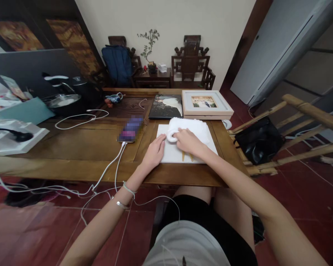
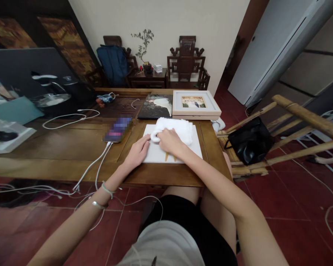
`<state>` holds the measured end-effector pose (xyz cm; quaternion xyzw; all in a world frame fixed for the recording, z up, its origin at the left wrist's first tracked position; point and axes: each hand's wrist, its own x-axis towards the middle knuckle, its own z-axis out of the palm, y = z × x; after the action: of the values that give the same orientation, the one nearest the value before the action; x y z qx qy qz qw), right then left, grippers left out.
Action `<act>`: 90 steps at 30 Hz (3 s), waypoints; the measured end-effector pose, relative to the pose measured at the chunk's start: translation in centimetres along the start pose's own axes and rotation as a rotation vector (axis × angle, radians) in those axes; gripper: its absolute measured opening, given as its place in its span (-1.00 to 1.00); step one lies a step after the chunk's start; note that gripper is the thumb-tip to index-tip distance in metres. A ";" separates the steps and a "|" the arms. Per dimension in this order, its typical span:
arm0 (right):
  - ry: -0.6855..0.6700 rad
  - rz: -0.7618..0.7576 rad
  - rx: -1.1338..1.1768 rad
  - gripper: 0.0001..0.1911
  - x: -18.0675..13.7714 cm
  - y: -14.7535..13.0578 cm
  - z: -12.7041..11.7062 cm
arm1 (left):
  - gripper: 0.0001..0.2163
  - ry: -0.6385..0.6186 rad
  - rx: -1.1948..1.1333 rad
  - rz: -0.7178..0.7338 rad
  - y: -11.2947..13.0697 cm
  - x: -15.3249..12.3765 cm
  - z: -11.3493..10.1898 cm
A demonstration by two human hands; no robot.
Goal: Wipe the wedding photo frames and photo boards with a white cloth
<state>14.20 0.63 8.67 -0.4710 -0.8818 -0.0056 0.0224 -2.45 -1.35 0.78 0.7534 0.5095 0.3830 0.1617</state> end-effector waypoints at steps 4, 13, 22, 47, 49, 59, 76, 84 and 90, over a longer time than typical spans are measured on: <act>0.012 0.047 -0.014 -0.65 2.5 -0.2 0.8 | -0.58 0.057 -0.037 -0.009 0.7 0.0 -0.5; 0.006 -0.481 -0.041 -0.65 -1.6 -3.0 1.5 | -0.48 0.198 -0.438 -0.091 -0.3 0.5 -1.5; -0.096 -0.465 -0.025 -0.73 -7.1 -2.0 -0.9 | -0.52 0.105 -0.103 0.020 0.9 0.1 -1.5; -0.094 -0.238 0.070 -0.70 8.8 -0.3 -1.8 | -0.68 -0.058 0.206 0.140 -0.1 -0.2 -0.7; -0.104 -0.206 0.064 -0.70 7.8 1.4 -2.2 | -0.67 -0.057 0.197 0.132 -0.1 -0.2 -0.6; -0.050 0.048 0.062 -0.62 -1.9 10.5 -1.7 | -0.67 -0.051 0.173 0.115 -0.2 -0.2 -0.4; -0.062 -0.042 0.163 -0.55 -12.5 5.0 -1.2 | -0.66 -0.050 0.175 0.121 -0.1 -0.3 -0.3; -0.069 0.013 0.173 -0.64 -1.7 11.5 -2.1 | -0.67 -0.044 0.164 0.120 -0.2 -0.2 -0.3; -0.104 0.063 0.184 -0.65 1.9 13.0 -2.3 | -0.67 -0.044 0.144 0.118 -0.2 -0.2 -0.4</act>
<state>24.02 9.36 10.94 -0.4941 -0.8634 0.1005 0.0199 -2.91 -1.54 0.79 0.8000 0.4867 0.3377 0.0954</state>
